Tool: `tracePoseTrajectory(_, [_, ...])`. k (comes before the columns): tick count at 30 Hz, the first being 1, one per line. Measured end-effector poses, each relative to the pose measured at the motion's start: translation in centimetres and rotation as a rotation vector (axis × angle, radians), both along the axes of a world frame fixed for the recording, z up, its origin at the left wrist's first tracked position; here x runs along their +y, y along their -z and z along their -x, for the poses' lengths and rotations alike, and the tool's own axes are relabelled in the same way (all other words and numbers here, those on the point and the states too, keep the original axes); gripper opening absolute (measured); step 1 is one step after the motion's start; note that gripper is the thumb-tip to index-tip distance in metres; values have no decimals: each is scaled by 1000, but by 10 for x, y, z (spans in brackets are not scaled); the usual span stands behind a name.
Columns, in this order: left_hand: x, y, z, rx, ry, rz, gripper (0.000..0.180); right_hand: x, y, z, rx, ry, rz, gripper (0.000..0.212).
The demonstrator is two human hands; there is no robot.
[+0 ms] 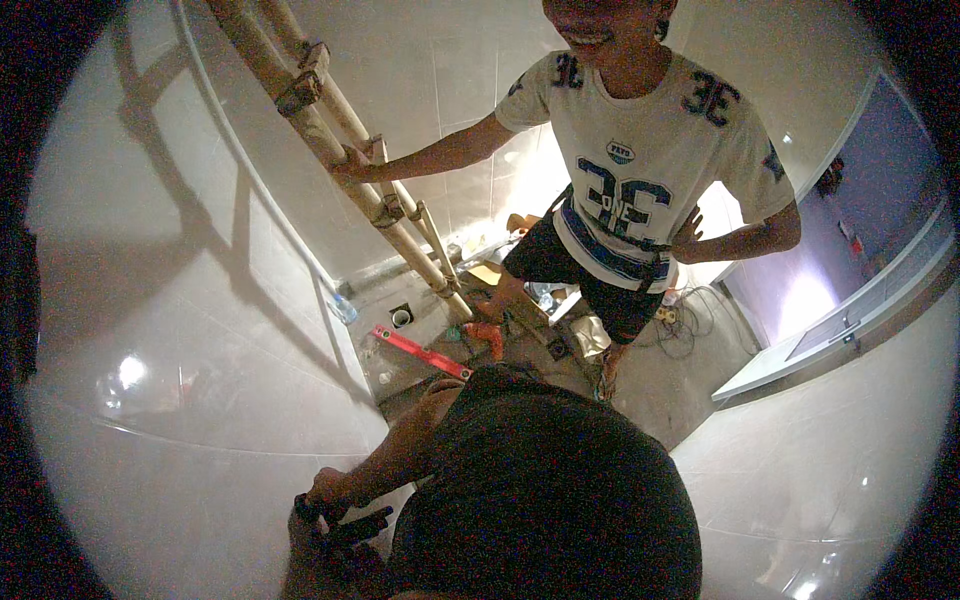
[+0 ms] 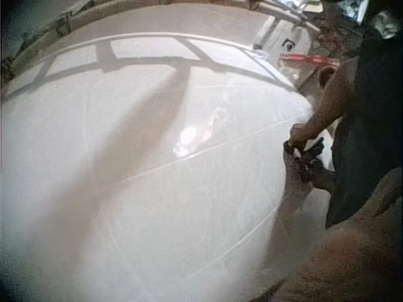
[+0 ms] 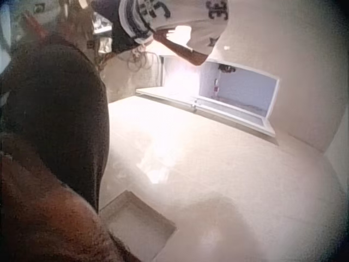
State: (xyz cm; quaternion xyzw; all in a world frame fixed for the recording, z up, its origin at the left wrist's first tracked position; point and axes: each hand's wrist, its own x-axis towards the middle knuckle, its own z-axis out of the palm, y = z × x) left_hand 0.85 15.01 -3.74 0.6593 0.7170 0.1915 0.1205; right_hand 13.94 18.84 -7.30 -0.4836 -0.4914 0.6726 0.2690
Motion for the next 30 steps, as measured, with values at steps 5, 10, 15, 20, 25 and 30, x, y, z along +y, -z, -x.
tracePoseTrajectory(5, [9, -1, 15, -42, -36, 20, 37, -21, -27, -11, -258, 116, -555, 37])
tracePoseTrajectory(10, [12, -1, 17, -62, -73, 24, 38, -1, -36, -9, -95, -18, 141, 38])
tracePoseTrajectory(15, [7, 6, 5, -35, -93, 33, 40, 1, -17, -15, -140, -130, -360, 36])
tracePoseTrajectory(20, [-10, 13, 9, -21, -151, 35, 41, -6, -43, -21, -200, 31, -408, 33])
tracePoseTrajectory(25, [-86, 40, 20, -81, -252, 76, 43, 10, 4, 0, -404, -224, -406, 23])
tracePoseTrajectory(30, [-141, 18, -19, -683, -517, 19, 44, 15, -1, -33, -470, -721, -727, 23])
